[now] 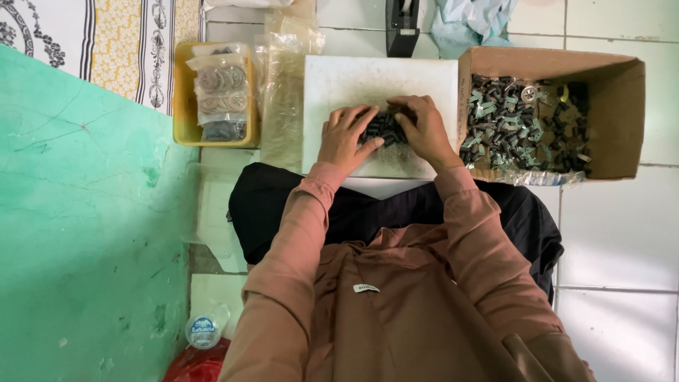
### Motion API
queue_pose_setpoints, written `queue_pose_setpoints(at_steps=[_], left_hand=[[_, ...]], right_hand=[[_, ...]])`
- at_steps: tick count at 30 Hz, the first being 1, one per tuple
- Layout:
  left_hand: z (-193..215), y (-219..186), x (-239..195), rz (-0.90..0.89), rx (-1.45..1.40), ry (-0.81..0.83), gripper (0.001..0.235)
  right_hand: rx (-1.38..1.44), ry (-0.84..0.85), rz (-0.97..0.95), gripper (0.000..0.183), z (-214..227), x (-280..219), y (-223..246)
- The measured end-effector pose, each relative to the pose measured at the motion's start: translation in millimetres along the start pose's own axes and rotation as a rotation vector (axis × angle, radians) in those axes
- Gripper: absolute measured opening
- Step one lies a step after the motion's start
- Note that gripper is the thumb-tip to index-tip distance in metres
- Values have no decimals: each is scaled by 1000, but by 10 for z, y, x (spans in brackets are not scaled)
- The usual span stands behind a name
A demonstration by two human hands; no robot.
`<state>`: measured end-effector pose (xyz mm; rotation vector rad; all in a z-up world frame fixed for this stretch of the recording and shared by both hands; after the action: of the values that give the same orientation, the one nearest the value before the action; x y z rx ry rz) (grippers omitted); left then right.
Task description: The person sorts through a box of small scrap metal components, placing selected pieces onto a white board and eventually into a plastic bag.
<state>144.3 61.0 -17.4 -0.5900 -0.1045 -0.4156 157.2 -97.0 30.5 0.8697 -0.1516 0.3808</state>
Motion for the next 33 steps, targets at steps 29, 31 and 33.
queue_pose_setpoints(at_steps=[29, 31, 33], left_hand=[[50, -24, 40, 31, -115, -51, 70], [63, -25, 43, 22, -112, -63, 69], [104, -31, 39, 37, -142, -56, 61]], right_hand=[[164, -229, 5, 31, 108, -265, -177], [162, -239, 9, 31, 120, -262, -172], [171, -243, 5, 31, 118, -254, -167]])
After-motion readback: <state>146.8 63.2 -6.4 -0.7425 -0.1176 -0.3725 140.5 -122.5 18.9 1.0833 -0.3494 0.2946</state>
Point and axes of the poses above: each hand's wrist, its own x-axis towards the middle knuckle, its own z-axis out of the back of the hand, y = z × x, the point moved 10 cm from there along x, towards the middle knuckle, and after that the axes turned 7 degrees about z, right-handed, at the moved point
